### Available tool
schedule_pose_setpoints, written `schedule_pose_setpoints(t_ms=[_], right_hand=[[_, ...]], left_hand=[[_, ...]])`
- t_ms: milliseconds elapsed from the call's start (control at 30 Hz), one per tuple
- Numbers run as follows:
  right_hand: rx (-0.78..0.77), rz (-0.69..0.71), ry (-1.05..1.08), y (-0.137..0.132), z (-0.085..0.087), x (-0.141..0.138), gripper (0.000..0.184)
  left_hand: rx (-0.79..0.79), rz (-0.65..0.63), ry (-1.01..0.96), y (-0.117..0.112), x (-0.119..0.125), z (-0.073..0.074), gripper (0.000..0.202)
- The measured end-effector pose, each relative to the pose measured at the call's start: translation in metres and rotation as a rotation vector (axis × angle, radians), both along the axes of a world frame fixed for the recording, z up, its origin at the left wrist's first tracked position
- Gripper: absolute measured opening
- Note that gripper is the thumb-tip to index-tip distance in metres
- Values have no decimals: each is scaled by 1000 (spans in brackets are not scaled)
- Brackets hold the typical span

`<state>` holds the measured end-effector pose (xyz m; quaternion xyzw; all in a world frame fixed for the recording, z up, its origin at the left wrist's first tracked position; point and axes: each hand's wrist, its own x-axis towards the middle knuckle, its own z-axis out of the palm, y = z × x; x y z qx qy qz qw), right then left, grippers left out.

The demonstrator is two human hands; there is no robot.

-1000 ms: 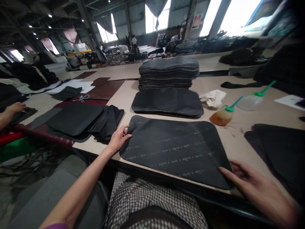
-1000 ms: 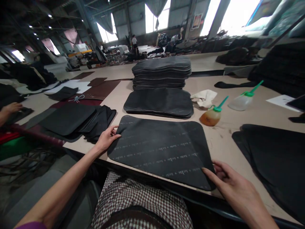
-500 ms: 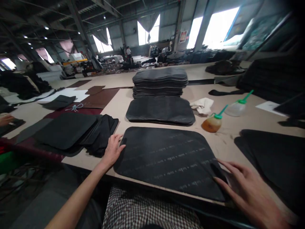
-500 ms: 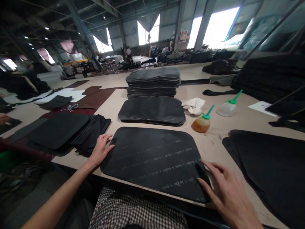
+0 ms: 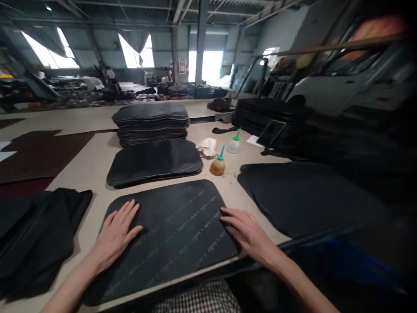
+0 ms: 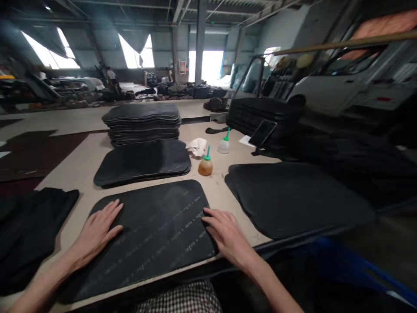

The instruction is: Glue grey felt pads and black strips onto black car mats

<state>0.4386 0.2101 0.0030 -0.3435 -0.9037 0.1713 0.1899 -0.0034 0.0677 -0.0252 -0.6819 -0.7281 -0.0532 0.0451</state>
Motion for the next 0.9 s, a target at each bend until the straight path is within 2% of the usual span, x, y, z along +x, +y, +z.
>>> schedule_pose_setpoints(t_ms=[100, 233, 433, 500, 600, 700, 767, 833, 900], right_hand=[[-36, -119, 84, 9, 3, -7, 33], [-45, -216, 146, 32, 0, -25, 35], [2, -253, 126, 52, -7, -45, 33], [36, -241, 113, 53, -8, -47, 31], [87, -216, 83, 52, -13, -47, 30], [179, -172, 57, 59, -28, -46, 36], [230, -123, 44, 69, -40, -46, 41], [257, -82, 20, 77, -48, -47, 46], [265, -67, -5, 79, -49, -47, 50]], left_hand=[[20, 9, 72, 7, -7, -7, 61], [41, 7, 135, 6, -8, -9, 62], [79, 9, 104, 4, -10, -15, 60], [85, 38, 71, 4, -4, -9, 60], [50, 59, 7, 5, 21, 14, 60], [-12, -25, -86, 15, 49, 34, 65], [-30, -86, -138, 24, 59, 38, 69], [-27, -85, -170, 29, 61, 36, 72], [-22, -49, -179, 26, 58, 32, 74]])
